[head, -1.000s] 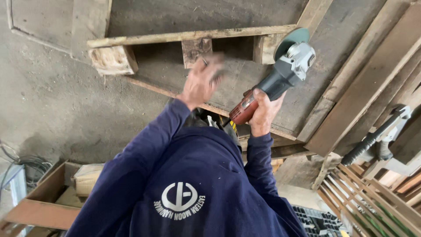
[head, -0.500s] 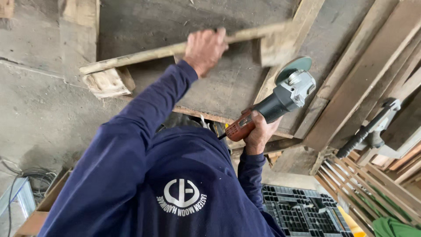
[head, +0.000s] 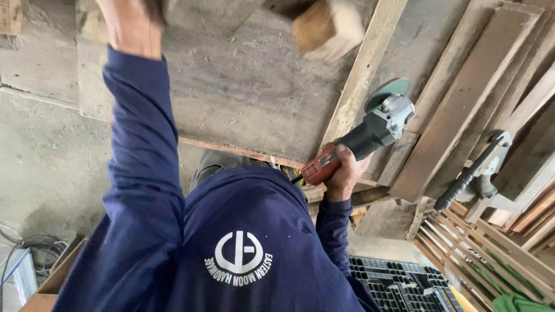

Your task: The person uses an angle grinder with a sanding disc to smooth the surface of a wooden pallet. They systematically move the tool across the wooden slats and blocks, adjusting their position to reach different areas of the pallet.

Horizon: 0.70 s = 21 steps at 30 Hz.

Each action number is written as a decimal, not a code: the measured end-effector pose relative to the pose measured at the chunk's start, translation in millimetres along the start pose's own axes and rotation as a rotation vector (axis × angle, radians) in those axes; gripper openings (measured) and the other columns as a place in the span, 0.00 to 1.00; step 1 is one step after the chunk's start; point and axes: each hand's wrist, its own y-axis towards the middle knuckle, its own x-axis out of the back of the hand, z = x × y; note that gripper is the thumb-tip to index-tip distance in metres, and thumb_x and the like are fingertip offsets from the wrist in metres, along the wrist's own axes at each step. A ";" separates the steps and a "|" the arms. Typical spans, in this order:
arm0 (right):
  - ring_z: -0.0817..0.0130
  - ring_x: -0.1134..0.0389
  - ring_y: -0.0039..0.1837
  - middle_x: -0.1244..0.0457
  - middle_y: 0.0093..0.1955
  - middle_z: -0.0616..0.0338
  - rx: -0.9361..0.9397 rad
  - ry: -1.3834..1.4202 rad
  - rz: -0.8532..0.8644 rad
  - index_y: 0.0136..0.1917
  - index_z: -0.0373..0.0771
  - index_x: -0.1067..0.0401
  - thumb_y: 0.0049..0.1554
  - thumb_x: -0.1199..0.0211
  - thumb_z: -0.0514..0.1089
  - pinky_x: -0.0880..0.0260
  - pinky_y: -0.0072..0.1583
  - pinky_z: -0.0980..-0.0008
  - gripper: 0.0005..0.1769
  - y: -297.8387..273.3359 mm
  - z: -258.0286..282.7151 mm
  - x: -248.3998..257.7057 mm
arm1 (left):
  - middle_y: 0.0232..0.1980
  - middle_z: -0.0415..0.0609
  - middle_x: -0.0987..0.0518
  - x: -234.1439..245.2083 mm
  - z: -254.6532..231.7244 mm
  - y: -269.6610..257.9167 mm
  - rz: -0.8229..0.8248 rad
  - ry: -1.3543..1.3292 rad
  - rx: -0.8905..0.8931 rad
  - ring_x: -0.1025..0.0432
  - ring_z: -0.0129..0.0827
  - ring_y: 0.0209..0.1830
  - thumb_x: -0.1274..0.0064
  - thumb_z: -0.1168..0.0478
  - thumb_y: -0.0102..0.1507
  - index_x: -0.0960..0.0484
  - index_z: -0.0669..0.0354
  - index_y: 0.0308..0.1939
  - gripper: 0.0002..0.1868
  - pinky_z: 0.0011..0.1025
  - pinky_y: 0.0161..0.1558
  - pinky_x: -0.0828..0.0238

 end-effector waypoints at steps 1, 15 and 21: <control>0.55 0.30 0.40 0.36 0.43 0.47 0.003 -0.002 0.008 0.62 0.33 0.42 0.51 0.36 0.39 0.24 0.43 0.58 0.28 1.2 2.0 3.0 | 0.68 0.40 0.36 14.4 11.9 0.8 -0.026 -0.091 0.051 0.43 0.38 0.69 0.53 0.33 0.70 0.42 0.38 0.76 0.35 0.47 0.69 0.47; 0.56 0.29 0.40 0.36 0.45 0.51 -0.087 -0.218 0.270 0.62 0.34 0.40 0.48 0.36 0.36 0.23 0.44 0.56 0.29 10.3 -4.4 -45.0 | 0.75 0.52 0.33 51.5 48.0 -100.4 0.565 -0.492 0.376 0.38 0.42 0.77 0.35 0.31 0.53 0.38 0.56 0.74 0.55 0.41 0.78 0.43; 0.54 0.29 0.42 0.34 0.45 0.48 -0.095 -0.193 0.333 0.63 0.34 0.40 0.48 0.35 0.38 0.23 0.46 0.55 0.31 6.7 -9.2 -68.8 | 0.59 0.58 0.17 75.5 -46.7 -180.9 0.455 0.908 0.311 0.22 0.41 0.52 0.42 0.36 0.60 0.22 0.64 0.62 0.39 0.41 0.57 0.20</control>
